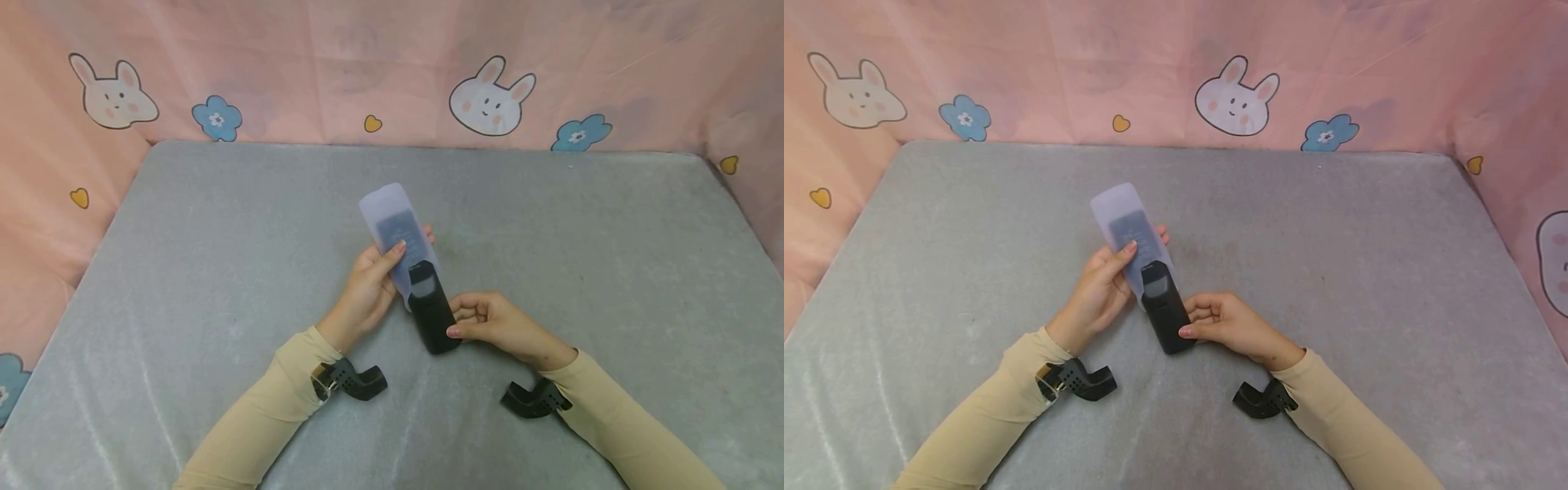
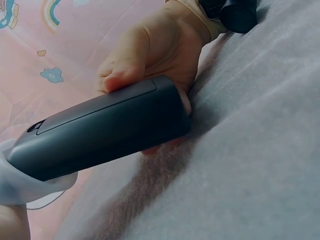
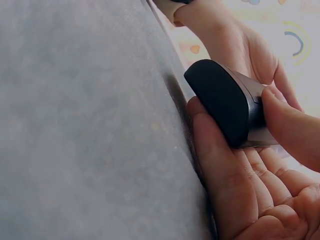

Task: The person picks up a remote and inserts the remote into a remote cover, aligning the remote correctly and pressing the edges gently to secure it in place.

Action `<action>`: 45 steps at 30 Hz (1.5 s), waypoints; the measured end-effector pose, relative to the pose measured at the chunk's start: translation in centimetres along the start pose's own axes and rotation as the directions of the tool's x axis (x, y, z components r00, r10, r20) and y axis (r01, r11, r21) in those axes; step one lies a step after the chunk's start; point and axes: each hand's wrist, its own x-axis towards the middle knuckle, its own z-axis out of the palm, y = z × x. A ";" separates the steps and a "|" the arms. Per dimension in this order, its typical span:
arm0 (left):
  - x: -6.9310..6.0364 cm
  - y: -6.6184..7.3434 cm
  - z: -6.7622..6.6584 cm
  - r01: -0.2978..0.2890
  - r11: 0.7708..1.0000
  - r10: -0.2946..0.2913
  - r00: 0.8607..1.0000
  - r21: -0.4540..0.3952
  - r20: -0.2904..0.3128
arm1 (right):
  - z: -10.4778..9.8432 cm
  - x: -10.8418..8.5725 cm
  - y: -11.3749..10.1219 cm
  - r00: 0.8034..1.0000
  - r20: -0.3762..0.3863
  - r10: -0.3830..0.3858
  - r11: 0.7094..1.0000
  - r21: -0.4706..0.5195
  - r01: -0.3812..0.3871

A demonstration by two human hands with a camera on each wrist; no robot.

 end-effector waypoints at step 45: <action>-0.1 -0.6 0.1 0.082 0.996 -0.082 0.997 -0.026 0.005 | -0.1 0.1 -0.1 1.000 -0.019 0.002 0.999 0.045 -0.001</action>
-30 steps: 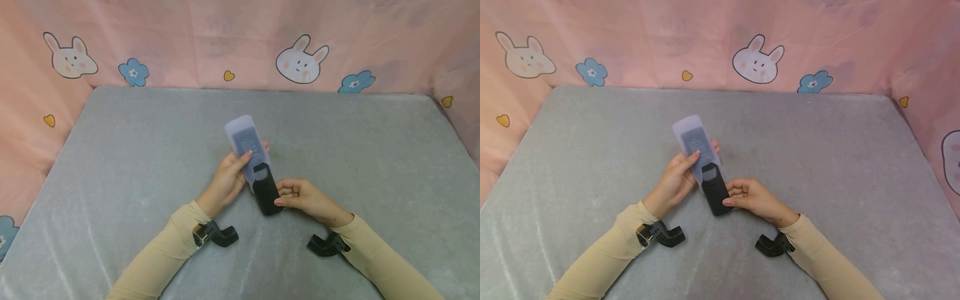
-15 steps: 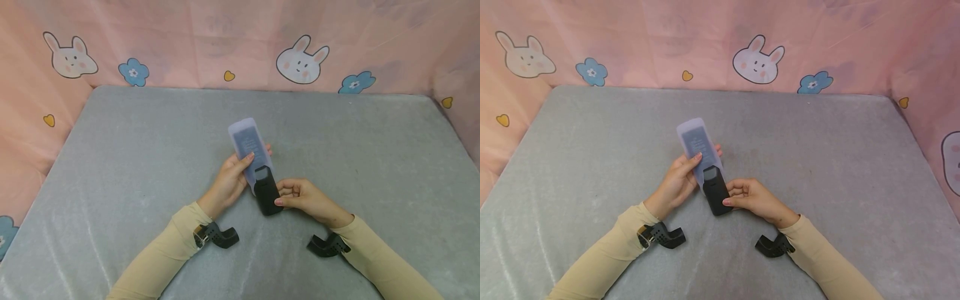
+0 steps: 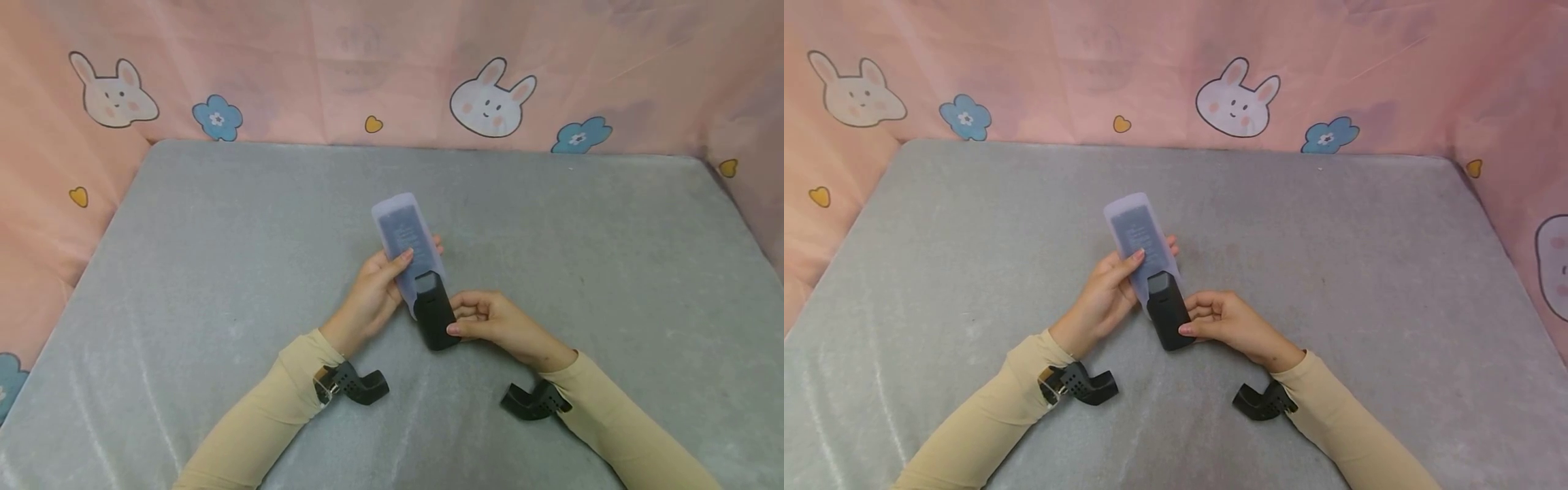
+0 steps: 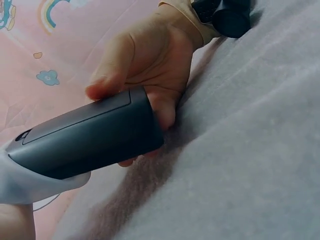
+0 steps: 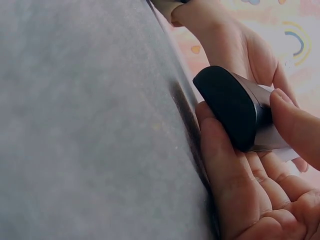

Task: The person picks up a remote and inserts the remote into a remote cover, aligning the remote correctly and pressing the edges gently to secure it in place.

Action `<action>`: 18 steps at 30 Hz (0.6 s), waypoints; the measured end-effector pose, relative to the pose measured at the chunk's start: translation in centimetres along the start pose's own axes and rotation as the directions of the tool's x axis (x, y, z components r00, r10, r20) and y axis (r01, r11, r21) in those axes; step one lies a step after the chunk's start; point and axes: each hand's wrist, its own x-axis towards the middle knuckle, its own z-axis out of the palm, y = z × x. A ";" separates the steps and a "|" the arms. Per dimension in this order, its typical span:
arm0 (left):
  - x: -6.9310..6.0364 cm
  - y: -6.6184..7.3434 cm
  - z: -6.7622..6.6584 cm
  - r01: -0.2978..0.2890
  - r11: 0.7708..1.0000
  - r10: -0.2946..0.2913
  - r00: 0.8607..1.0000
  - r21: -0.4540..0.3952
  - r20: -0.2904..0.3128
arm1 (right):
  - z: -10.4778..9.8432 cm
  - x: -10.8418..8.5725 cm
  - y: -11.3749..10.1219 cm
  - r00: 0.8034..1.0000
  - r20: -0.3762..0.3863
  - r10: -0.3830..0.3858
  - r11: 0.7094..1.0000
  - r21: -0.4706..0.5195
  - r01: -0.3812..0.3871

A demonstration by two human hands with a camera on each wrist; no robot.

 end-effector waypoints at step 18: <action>0.0 0.9 0.0 -0.046 0.998 0.045 0.999 -0.045 -0.003 | 0.1 0.0 0.0 0.999 0.035 -0.002 0.999 0.055 0.000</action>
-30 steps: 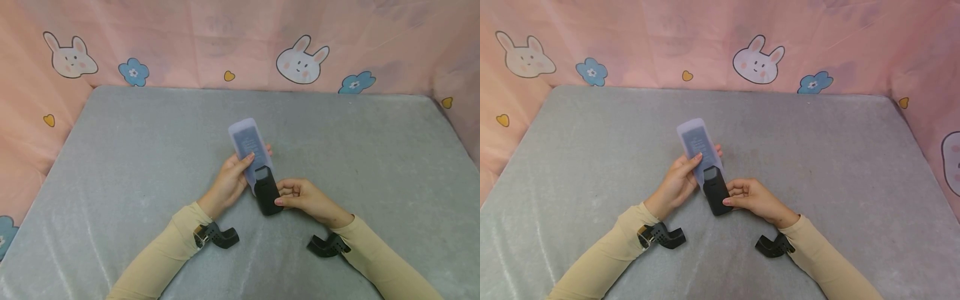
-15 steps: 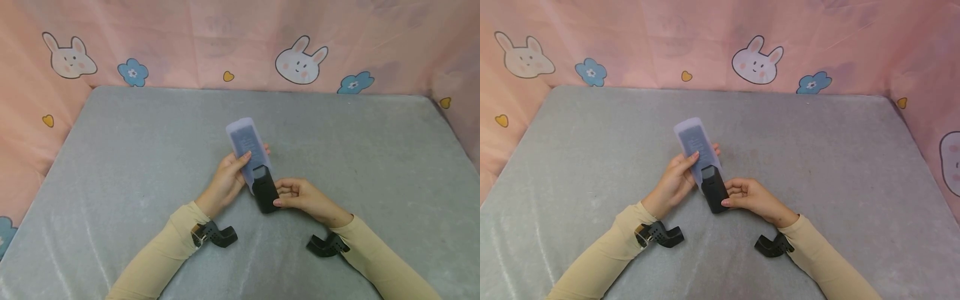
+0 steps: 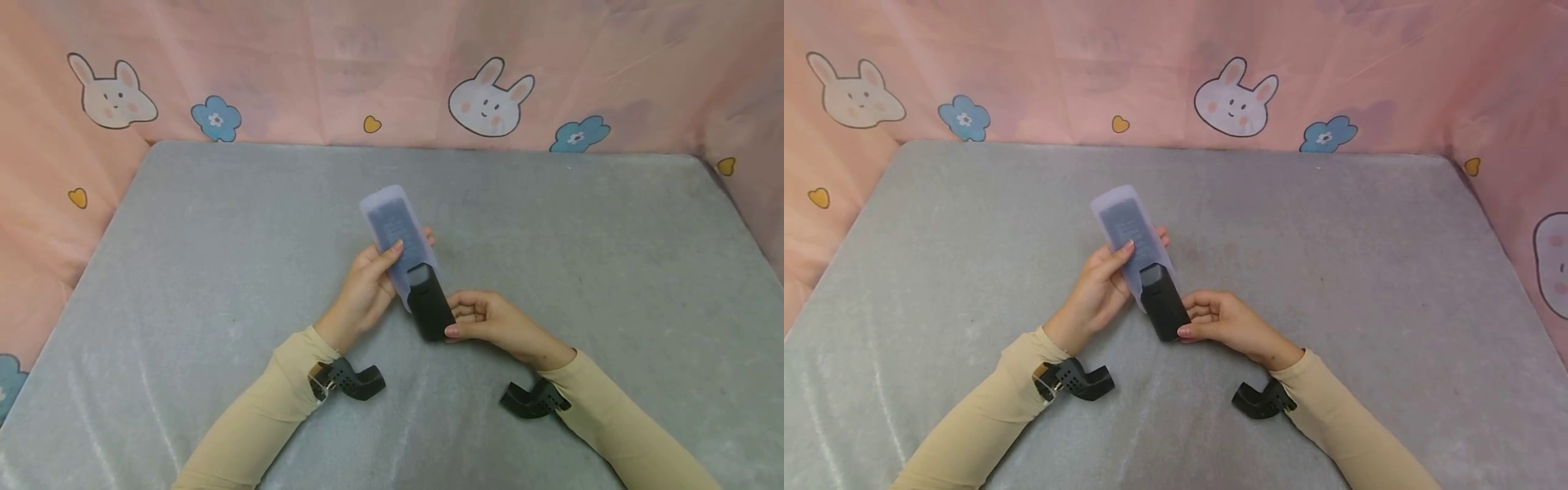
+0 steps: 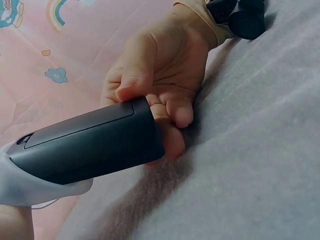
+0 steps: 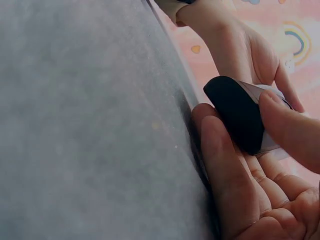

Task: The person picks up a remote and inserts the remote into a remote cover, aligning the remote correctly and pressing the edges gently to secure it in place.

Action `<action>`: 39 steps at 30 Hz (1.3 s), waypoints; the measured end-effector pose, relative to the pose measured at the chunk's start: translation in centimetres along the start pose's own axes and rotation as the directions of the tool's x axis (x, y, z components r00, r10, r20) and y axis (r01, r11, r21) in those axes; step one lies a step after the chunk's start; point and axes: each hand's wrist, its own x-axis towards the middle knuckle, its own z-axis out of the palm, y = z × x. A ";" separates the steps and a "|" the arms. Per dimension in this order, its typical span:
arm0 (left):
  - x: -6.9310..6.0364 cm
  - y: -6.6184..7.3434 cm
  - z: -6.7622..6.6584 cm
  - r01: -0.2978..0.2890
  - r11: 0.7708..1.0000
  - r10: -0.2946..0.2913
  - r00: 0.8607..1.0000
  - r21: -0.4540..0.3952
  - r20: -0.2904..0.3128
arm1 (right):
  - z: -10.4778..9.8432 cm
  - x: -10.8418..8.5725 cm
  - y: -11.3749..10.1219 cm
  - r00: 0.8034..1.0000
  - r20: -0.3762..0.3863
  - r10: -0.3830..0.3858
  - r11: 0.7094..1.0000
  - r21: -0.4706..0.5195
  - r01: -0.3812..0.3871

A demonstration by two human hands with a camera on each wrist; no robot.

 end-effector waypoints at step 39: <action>-0.1 -1.5 0.1 0.023 0.998 -0.023 1.000 0.063 0.007 | 0.0 0.1 0.3 0.999 -0.041 -0.008 0.997 0.078 0.011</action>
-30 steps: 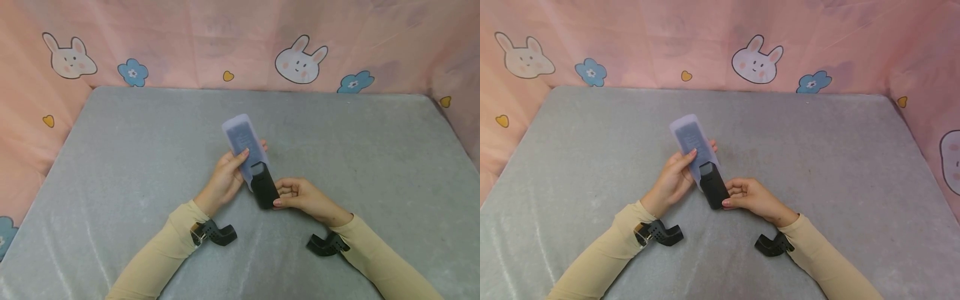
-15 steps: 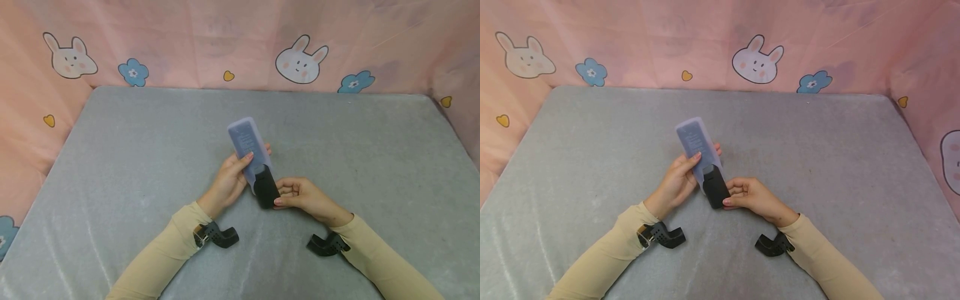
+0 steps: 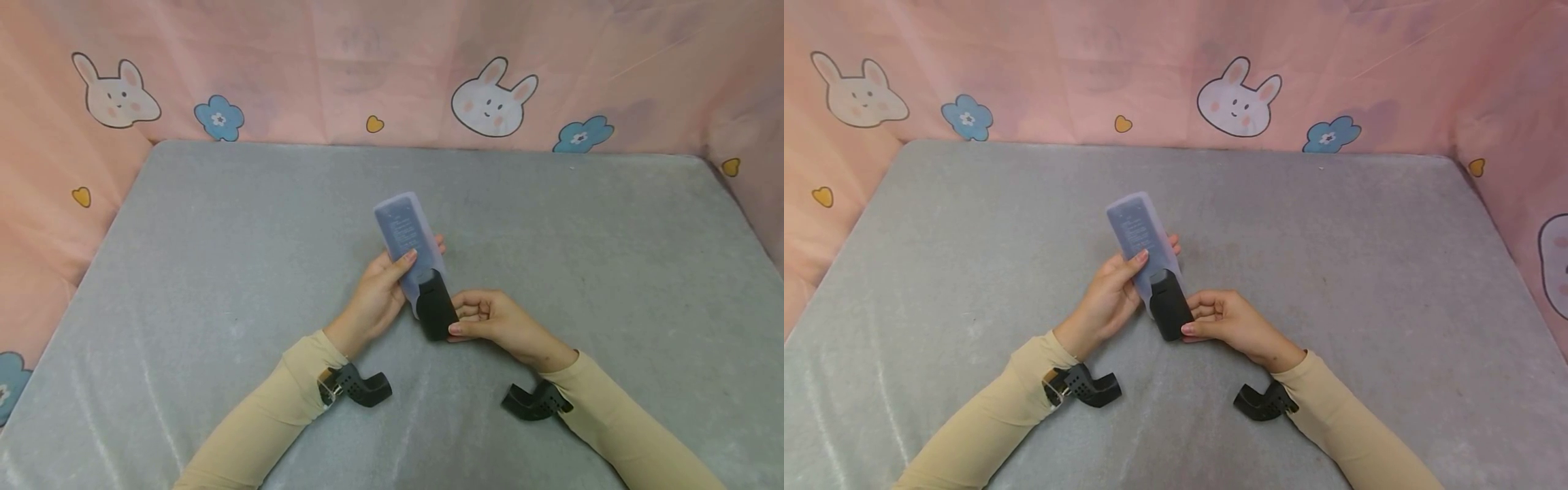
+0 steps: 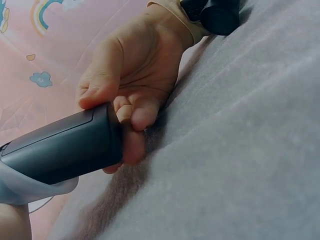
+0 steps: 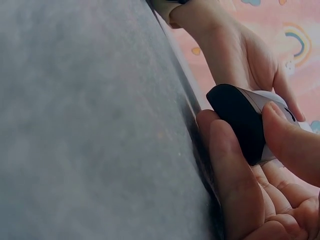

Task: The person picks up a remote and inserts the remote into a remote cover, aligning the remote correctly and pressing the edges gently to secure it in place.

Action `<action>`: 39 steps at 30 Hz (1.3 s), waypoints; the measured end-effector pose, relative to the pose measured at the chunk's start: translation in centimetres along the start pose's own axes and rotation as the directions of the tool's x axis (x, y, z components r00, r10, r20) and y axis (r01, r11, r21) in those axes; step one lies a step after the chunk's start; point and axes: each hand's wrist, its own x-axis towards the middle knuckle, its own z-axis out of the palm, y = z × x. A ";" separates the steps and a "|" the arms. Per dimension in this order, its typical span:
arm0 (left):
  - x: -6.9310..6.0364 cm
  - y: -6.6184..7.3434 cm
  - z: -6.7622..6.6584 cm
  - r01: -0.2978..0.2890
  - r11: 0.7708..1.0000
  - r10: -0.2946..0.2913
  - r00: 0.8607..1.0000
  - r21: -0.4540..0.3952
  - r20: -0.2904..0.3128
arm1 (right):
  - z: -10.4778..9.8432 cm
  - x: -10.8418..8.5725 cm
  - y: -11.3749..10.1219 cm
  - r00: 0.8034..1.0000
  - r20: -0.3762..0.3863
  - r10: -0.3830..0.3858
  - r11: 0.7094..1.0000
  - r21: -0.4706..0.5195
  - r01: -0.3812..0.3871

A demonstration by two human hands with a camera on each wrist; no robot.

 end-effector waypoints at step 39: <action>0.4 0.8 -0.3 -0.094 0.995 0.099 0.973 0.031 -0.208 | 0.2 -0.1 -0.1 0.999 -0.037 -0.010 1.000 -0.015 0.010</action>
